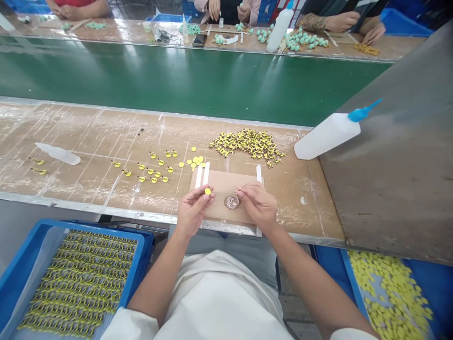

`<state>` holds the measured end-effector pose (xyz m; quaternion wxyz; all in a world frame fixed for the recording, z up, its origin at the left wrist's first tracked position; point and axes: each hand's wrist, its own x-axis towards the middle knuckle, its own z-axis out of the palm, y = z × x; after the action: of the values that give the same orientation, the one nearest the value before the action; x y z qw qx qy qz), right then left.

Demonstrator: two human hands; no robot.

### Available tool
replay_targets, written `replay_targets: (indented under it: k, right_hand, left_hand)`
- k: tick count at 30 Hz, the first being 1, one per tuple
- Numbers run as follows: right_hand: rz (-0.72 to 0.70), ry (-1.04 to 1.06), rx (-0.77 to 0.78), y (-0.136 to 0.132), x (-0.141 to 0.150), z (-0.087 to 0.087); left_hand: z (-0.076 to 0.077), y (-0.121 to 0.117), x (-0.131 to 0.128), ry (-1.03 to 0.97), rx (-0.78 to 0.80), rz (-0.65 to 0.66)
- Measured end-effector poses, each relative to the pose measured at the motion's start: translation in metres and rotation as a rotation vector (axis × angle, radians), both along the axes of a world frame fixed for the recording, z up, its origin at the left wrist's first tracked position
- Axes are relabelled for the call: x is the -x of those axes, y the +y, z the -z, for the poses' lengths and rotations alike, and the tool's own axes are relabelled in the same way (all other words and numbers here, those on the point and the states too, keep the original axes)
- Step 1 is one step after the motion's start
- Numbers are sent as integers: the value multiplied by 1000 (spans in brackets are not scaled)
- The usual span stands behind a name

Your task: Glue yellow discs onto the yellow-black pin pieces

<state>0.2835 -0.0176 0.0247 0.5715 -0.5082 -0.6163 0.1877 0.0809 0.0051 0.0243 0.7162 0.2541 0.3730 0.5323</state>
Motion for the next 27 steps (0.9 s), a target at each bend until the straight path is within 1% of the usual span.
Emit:
replay_targets:
  k: [3,5,8,10,14,17,21,27]
  right_hand:
    - [80,98,0,-5,0,-2]
    - [135,215,54,-10,3,-7]
    - [193,452,192,-19,11,-21]
    - [196,540,235,-25,20,-34]
    - [157,536,214,-36,36,-58]
    - [127,522,189,-41,44,-68]
    - [94,518,189,-46,48,-73]
    - [92,508,186,-50,47,-72]
  left_hand:
    - [-2,-3,0,-9,5,-4]
    - [-5,-7,-1,-17,28,-11]
    - [-13,-16,-7,-31,64,-11]
    - [-19,-23,-12,-45,68,4]
    - [-36,-37,-23,-79,45,62]
    - [-46,-45,-29,-78,15,101]
    - [-53,-51,-34,-57,-22,113]
    - [-53,-54,-34,-28,-27,107]
